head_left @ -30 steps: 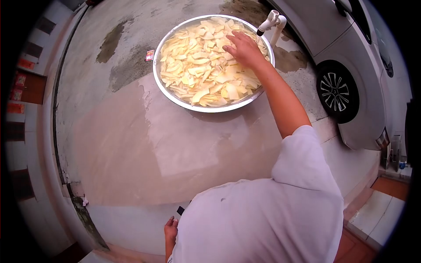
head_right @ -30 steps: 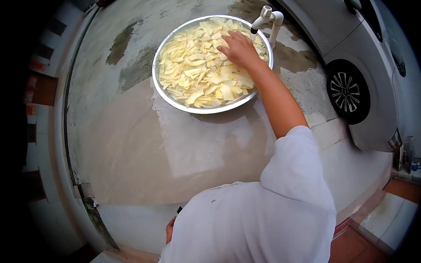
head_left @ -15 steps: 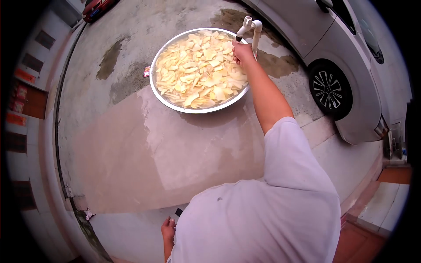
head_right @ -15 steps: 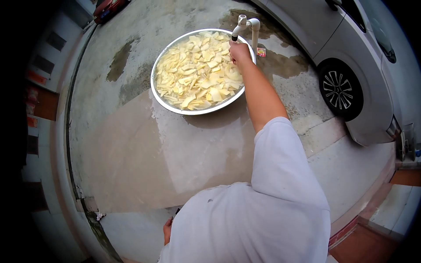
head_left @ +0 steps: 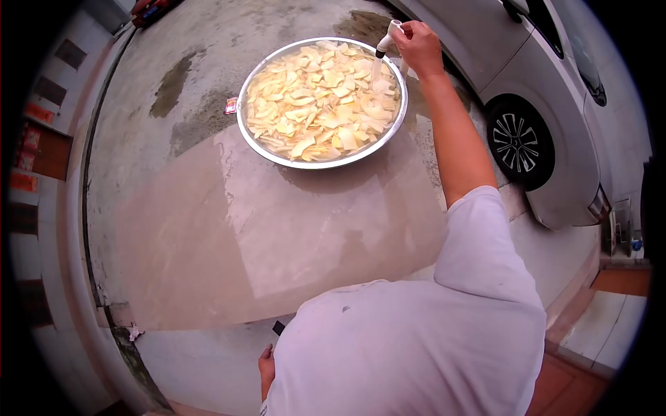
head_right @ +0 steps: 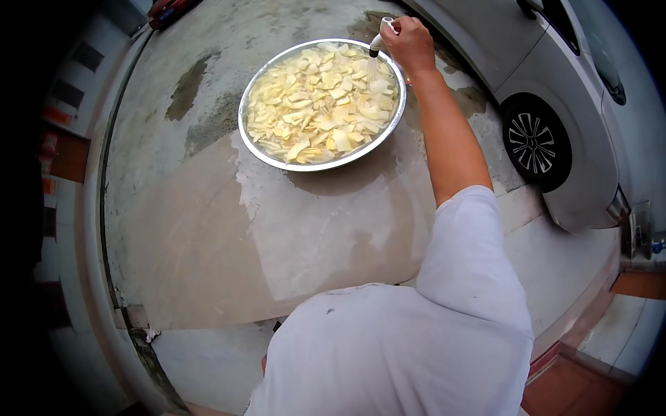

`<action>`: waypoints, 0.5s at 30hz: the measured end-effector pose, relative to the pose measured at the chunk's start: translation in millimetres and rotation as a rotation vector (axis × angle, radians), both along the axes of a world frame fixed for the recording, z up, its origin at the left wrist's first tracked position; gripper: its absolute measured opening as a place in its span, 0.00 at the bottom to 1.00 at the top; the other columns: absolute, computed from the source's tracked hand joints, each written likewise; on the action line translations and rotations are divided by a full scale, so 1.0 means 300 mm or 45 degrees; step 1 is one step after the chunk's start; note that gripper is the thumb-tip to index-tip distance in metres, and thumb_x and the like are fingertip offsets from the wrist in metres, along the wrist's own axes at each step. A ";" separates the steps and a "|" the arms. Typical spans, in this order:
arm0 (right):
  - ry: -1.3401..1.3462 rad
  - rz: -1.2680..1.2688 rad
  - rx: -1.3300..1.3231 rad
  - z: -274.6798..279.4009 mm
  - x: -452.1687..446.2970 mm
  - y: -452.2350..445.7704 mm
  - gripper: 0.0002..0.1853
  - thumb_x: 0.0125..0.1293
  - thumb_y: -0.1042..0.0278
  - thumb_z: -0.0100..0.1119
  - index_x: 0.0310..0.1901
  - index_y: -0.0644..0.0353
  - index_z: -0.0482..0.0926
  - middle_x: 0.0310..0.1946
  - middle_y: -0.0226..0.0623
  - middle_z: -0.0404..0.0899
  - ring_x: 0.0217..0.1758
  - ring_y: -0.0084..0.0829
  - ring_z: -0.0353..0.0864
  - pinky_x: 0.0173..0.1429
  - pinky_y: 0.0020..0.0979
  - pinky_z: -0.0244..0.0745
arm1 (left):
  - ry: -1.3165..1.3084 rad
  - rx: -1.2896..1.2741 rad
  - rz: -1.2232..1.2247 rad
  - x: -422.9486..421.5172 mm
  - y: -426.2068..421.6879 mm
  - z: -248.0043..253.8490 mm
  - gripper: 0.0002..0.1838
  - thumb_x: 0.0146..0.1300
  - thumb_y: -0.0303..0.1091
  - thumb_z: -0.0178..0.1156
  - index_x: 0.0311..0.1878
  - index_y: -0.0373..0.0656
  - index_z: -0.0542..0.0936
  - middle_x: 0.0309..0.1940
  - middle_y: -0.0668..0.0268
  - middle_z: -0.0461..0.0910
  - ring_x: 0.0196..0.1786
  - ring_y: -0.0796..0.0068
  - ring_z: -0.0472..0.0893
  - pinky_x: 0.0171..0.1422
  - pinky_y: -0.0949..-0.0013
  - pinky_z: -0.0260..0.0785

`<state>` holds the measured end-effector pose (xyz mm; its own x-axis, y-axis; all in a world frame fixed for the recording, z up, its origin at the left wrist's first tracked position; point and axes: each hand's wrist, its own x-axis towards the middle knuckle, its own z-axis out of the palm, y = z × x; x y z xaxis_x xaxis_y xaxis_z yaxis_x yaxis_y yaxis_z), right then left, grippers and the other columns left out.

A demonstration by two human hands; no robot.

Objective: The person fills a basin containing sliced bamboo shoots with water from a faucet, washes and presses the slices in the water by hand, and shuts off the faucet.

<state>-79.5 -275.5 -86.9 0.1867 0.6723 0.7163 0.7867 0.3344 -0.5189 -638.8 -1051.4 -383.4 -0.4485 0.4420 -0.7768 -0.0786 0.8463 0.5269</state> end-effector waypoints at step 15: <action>0.476 0.000 0.172 -0.109 -0.071 -0.084 0.19 0.69 0.56 0.71 0.49 0.65 0.85 0.40 0.44 0.87 0.41 0.37 0.89 0.49 0.38 0.84 | -0.058 0.035 -0.012 -0.035 0.075 0.023 0.28 0.74 0.35 0.66 0.73 0.31 0.75 0.60 0.52 0.86 0.57 0.68 0.84 0.64 0.67 0.76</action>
<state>-101.0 -300.6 -119.7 0.4514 0.5767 0.6809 0.5521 0.4190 -0.7208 -649.2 -1028.8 -376.5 -0.4088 0.4675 -0.7838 -0.0948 0.8324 0.5459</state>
